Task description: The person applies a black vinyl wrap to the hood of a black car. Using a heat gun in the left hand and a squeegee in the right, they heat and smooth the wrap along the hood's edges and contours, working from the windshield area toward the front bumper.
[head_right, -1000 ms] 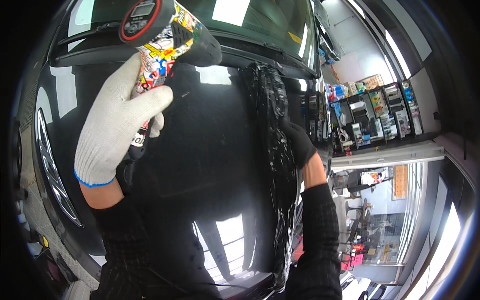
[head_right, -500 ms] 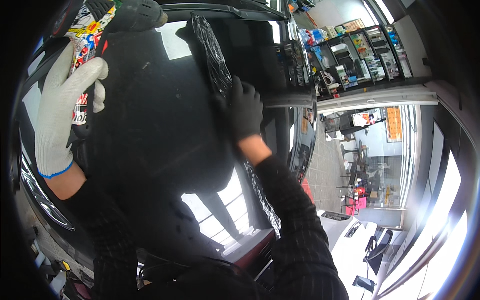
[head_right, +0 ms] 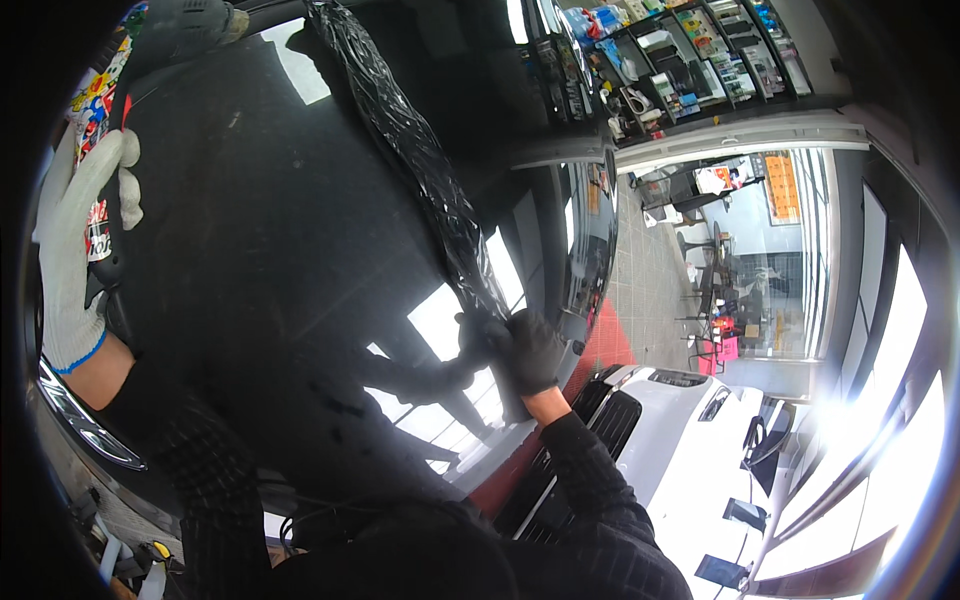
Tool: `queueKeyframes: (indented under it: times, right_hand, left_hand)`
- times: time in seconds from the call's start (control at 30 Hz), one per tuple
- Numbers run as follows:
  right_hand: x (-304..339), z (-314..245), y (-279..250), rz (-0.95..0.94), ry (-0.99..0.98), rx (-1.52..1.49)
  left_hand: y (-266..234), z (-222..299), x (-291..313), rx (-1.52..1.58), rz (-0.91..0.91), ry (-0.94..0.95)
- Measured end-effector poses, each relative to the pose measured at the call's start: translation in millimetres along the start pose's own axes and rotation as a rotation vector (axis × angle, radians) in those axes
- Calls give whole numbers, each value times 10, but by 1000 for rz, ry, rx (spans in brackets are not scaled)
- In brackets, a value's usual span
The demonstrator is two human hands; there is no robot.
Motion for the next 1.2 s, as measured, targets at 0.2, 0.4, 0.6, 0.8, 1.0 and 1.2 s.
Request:
queueKeyframes:
  times: [0.2, 0.4, 0.6, 0.8, 1.0, 1.2]
  right_hand:
    - [277, 31, 274, 204, 318, -77]
    - [181, 139, 223, 24, 217, -339]
    - [634, 217, 257, 233, 271, -181]
    - [1250, 648, 348, 329, 410, -81]
    - [1157, 978, 497, -53, 401, 96]
    - [1002, 722, 341, 253, 283, 68]
  left_hand:
    - [-2, 164, -34, 261, -131, 55]
    - [92, 358, 72, 400, 18, -171]
    - [129, 315, -29, 416, 17, -165]
    - [83, 254, 36, 272, 99, -133]
    - [134, 328, 87, 270, 142, -167]
    - [152, 547, 10, 153, 117, -141]
Point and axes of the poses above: each hand's wrist, its own x-axis away from the middle knuckle, its own y-axis out of the palm, z = x × y, the point moved 4 cm from there along -x, towards the middle knuckle, and after that the axes turned 5 degrees about y, right-handed, at the moved point
